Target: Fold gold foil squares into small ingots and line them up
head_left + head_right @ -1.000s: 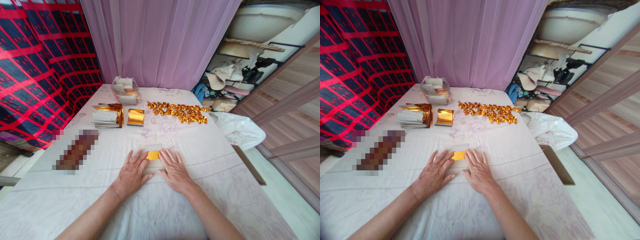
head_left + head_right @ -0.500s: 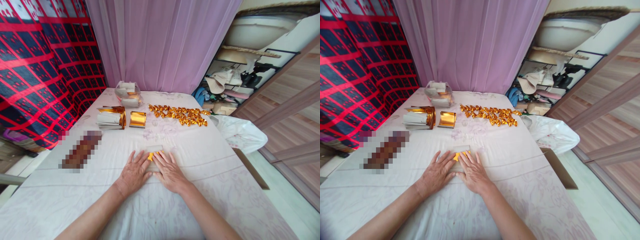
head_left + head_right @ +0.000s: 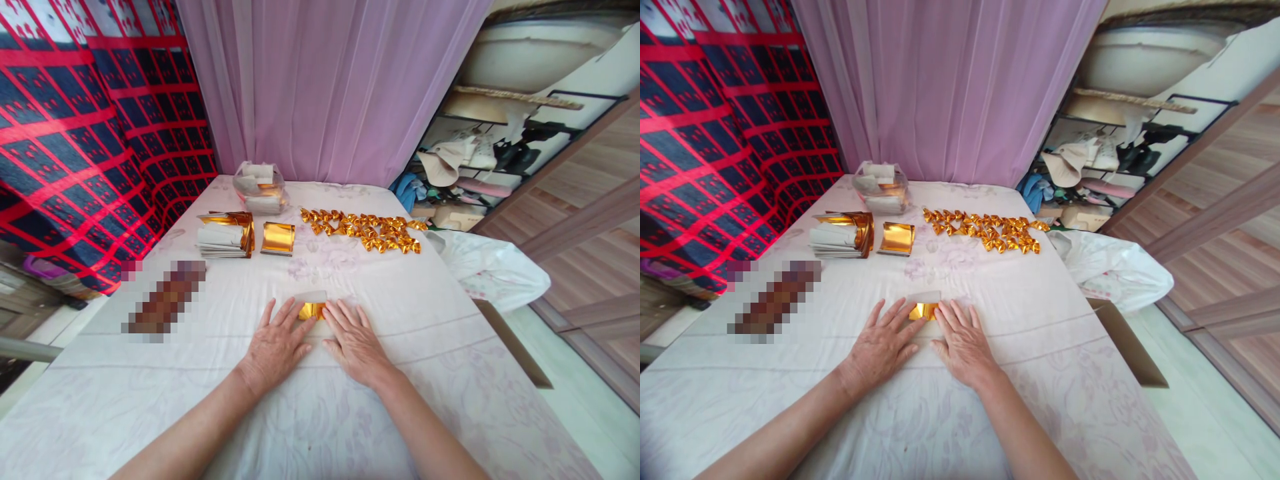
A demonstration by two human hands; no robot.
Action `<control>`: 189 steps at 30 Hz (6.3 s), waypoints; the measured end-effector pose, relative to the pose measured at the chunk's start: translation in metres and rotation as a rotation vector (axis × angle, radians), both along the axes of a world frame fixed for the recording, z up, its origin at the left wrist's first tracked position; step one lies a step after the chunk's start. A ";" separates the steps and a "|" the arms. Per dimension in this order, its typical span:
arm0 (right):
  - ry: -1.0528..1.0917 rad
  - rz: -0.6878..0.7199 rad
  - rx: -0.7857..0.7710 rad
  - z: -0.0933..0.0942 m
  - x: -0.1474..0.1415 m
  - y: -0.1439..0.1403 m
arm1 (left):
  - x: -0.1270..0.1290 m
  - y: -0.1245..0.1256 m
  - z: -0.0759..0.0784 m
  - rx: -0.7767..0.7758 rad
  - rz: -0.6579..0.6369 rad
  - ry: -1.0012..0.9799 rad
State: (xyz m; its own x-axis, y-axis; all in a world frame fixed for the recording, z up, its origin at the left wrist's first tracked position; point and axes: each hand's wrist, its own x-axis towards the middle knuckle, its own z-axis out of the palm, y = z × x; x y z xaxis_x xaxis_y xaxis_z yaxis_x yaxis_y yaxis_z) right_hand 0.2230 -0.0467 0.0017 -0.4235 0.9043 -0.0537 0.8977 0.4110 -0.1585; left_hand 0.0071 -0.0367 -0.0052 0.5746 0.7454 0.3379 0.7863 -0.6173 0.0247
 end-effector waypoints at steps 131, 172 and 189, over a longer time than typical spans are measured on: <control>0.314 -0.233 0.230 -0.001 -0.038 0.015 | -0.002 0.000 0.013 -0.145 -0.067 0.057; 0.314 -0.238 0.244 -0.004 -0.038 0.019 | 0.000 0.008 0.024 -0.390 0.014 0.062; 0.377 -0.240 0.200 -0.007 -0.035 0.020 | 0.001 0.011 0.026 -0.482 0.039 0.125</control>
State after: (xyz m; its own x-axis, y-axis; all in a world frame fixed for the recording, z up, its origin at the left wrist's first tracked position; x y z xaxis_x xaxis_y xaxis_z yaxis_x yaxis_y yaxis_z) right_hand 0.1876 -0.0270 -0.0049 -0.1585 0.9558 0.2476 0.8662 0.2550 -0.4298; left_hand 0.0085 -0.0258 0.0212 0.5574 0.8214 -0.1205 0.8237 -0.5291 0.2040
